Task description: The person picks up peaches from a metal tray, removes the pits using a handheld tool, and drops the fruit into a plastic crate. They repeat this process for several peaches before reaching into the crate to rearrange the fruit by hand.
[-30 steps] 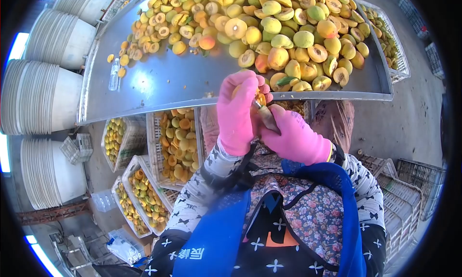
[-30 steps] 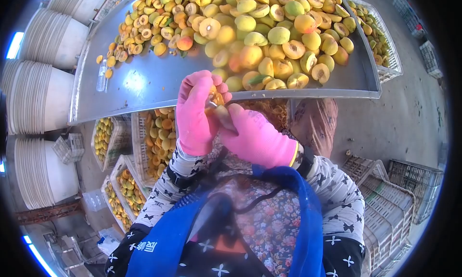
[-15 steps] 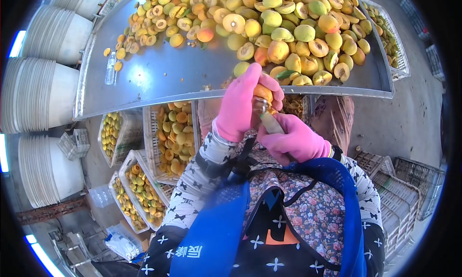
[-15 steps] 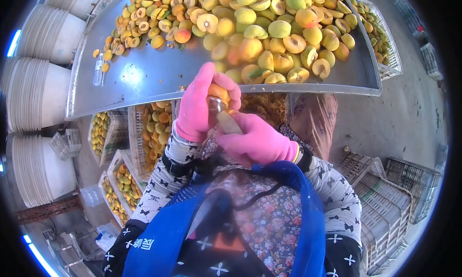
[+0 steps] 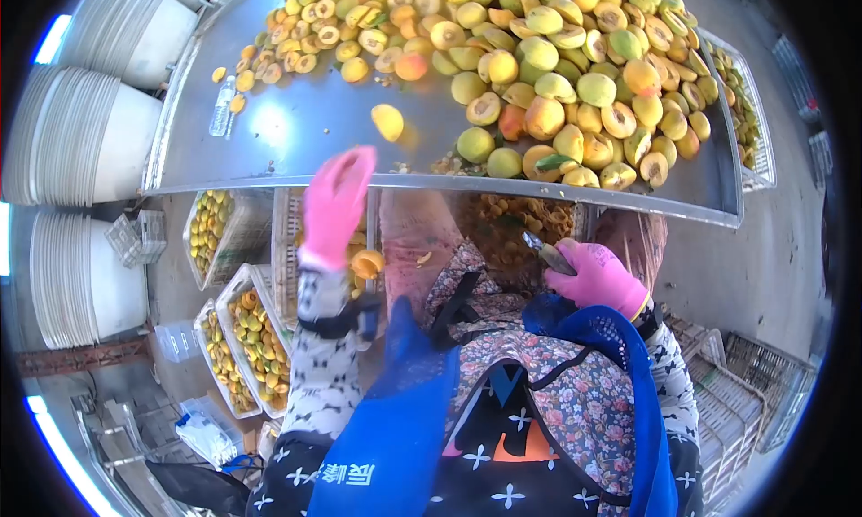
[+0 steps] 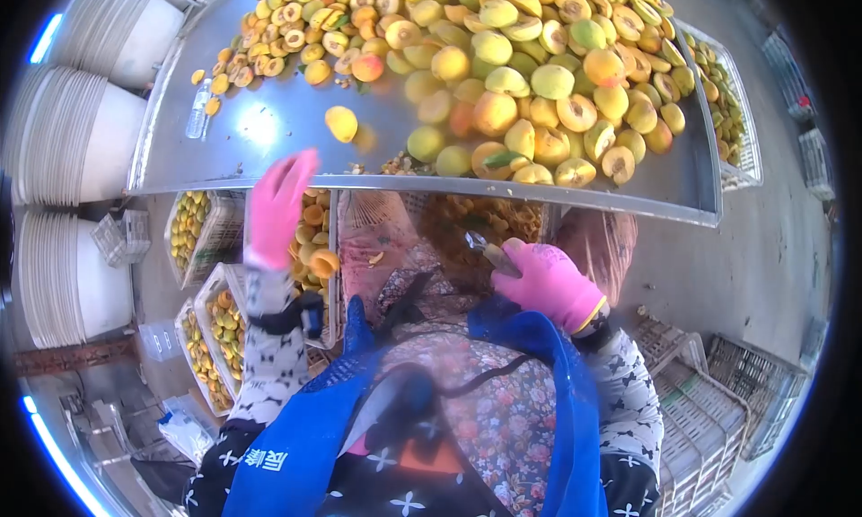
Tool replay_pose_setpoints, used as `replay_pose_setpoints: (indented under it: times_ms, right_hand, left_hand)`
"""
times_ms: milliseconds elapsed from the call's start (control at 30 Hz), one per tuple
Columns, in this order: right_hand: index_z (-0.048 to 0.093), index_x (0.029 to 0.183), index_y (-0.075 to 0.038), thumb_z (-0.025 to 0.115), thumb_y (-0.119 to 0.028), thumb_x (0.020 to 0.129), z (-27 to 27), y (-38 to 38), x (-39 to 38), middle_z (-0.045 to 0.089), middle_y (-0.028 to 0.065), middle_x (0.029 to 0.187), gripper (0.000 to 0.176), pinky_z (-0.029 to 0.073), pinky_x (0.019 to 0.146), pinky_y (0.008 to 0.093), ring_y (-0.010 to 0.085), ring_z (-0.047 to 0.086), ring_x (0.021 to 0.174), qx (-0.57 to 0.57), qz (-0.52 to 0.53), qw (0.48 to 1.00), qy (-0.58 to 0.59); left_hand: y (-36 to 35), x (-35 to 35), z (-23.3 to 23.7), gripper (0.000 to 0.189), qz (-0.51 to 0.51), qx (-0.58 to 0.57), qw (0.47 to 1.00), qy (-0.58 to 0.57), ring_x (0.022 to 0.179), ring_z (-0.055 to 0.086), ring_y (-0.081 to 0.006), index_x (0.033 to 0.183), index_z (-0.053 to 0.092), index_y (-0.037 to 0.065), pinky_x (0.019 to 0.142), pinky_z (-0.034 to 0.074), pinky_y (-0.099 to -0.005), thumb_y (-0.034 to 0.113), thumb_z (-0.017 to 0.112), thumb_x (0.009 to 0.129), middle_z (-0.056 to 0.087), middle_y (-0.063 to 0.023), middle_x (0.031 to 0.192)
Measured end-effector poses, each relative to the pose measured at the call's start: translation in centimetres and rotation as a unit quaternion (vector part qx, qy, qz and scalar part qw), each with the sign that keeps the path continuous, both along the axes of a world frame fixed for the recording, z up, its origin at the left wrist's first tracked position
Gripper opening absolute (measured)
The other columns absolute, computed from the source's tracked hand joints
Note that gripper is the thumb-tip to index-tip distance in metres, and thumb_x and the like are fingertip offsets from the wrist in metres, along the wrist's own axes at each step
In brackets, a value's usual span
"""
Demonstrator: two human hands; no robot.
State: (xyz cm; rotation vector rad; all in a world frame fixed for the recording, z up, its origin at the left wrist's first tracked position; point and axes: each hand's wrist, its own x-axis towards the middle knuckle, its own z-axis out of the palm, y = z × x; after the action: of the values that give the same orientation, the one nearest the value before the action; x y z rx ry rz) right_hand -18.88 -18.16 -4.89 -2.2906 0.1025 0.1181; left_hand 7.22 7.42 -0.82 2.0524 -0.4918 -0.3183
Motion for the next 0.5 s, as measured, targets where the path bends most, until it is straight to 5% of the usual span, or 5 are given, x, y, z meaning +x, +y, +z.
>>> replay_pose_setpoints:
  times_ms: [100,200,300,433,500]
  right_hand:
    - [0.057,0.093,-0.005,0.068,-0.023,0.085,0.1,0.8,-0.2,0.064,0.0197,0.079,0.023,0.048,0.067,0.0505,0.0416,0.063,0.077,0.037,-0.071,0.997,0.009]
    - [0.059,0.097,-0.005,0.069,-0.021,0.084,1.7,1.1,-1.5,0.063,0.0190,0.078,0.023,0.048,0.067,0.0496,0.0407,0.063,0.077,0.046,-0.112,0.993,0.011]
    - [0.061,0.103,-0.005,0.069,-0.022,0.085,2.4,1.5,-2.4,0.065,0.0205,0.080,0.027,0.050,0.069,0.0469,0.0410,0.064,0.079,0.049,-0.151,0.985,0.063]
    - [0.062,0.105,-0.004,0.070,-0.021,0.085,2.7,1.7,-1.4,0.066,0.0213,0.082,0.028,0.050,0.069,0.0451,0.0404,0.065,0.079,0.085,-0.166,0.979,0.087]
    - [0.062,0.106,-0.004,0.070,-0.020,0.084,2.8,1.9,-0.5,0.066,0.0212,0.082,0.028,0.050,0.069,0.0452,0.0402,0.066,0.080,0.091,-0.157,0.982,0.061]
  left_hand:
    - [-4.1,5.0,-4.9,0.047,0.107,-0.027,0.993,-0.042,0.117,0.058,-0.0325,0.126,0.063,0.006,0.094,0.049,-0.0397,0.034,0.069,0.089,0.058,-0.0165,0.131]
    - [-4.0,12.1,-9.7,0.057,0.143,0.174,0.950,-0.217,0.130,0.046,-0.0371,0.130,0.061,0.010,0.106,0.041,-0.0431,0.039,0.072,0.083,0.045,-0.0144,0.146]
    - [-3.7,12.1,-8.1,0.063,-0.006,0.417,0.897,-0.147,0.135,0.038,-0.0384,0.134,0.059,0.013,0.112,0.036,-0.0451,0.041,0.072,0.079,0.041,-0.0137,0.149]
    - [0.0,14.7,-8.8,0.067,0.034,0.356,0.931,-0.068,0.130,0.045,-0.0372,0.138,0.054,0.012,0.109,0.040,-0.0462,0.029,0.073,0.076,0.048,-0.0164,0.140]
    - [0.8,14.0,-8.2,0.066,0.029,-0.046,0.990,0.133,0.123,0.051,-0.0372,0.137,0.053,0.008,0.106,0.043,-0.0499,0.025,0.072,0.076,0.052,-0.0163,0.134]
